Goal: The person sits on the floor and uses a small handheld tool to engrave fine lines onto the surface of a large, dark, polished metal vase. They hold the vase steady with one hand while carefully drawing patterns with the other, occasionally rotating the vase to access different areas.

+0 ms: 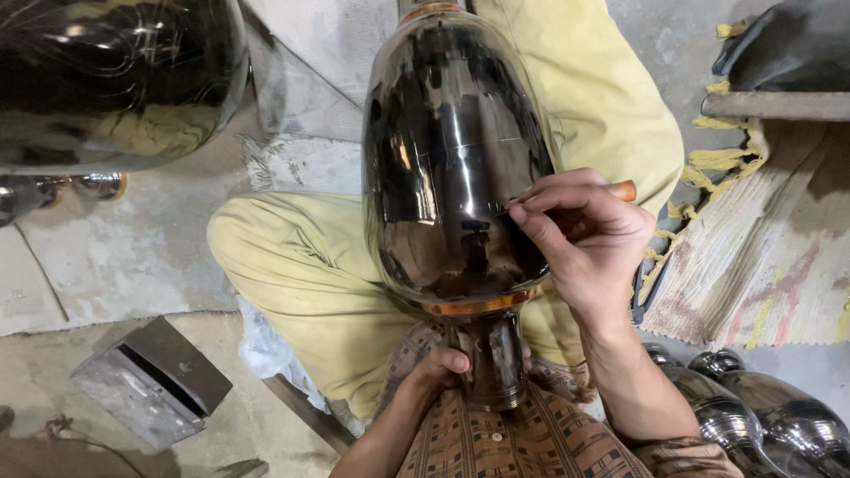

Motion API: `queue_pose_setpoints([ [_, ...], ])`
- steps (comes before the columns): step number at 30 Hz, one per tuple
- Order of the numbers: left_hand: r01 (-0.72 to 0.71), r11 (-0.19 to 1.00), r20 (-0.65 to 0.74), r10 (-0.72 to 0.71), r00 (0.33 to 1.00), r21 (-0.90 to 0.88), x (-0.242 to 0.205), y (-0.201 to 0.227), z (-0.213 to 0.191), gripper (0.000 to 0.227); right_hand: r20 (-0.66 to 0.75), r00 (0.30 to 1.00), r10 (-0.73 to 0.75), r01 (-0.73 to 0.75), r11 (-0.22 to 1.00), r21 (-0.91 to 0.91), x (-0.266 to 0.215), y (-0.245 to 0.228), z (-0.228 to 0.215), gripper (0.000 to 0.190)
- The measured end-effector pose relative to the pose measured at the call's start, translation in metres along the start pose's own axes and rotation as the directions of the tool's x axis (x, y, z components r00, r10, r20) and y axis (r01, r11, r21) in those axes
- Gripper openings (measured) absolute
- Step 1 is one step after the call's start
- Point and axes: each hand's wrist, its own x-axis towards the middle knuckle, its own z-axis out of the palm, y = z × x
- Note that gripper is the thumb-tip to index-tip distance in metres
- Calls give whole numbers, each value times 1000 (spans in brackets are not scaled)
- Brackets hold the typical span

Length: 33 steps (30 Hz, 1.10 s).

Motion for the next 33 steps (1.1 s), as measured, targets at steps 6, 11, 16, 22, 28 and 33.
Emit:
queue_pose_setpoints([
  [6, -8, 1000, 10, 8, 1000, -17, -1, -1, -2, 88, -10, 1000, 15, -15, 1000, 19, 2, 1, 2, 18],
  [11, 16, 999, 14, -15, 1000, -37, -2, -2, -7, 90, -68, 997, 35, -33, 999, 28, 7, 2, 0, 17],
  [16, 21, 999, 22, -20, 1000, -32, 0, -1, -8, 90, -29, 998, 60, -58, 996, 70, 9, 1, 1, 18],
  [22, 24, 999, 8, -24, 1000, -25, -1, 4, -3, 90, -18, 997, 71, -72, 996, -52, 10, -6, 3, 15],
  [28, 36, 999, 12, -36, 999, -23, 2, 3, -5, 89, -16, 997, 81, -82, 994, -72, 12, -8, 2, 13],
  [33, 32, 999, 14, -31, 999, -22, 1, 2, -6, 88, 4, 999, 47, -47, 998, -35, 10, -6, 2, 12],
])
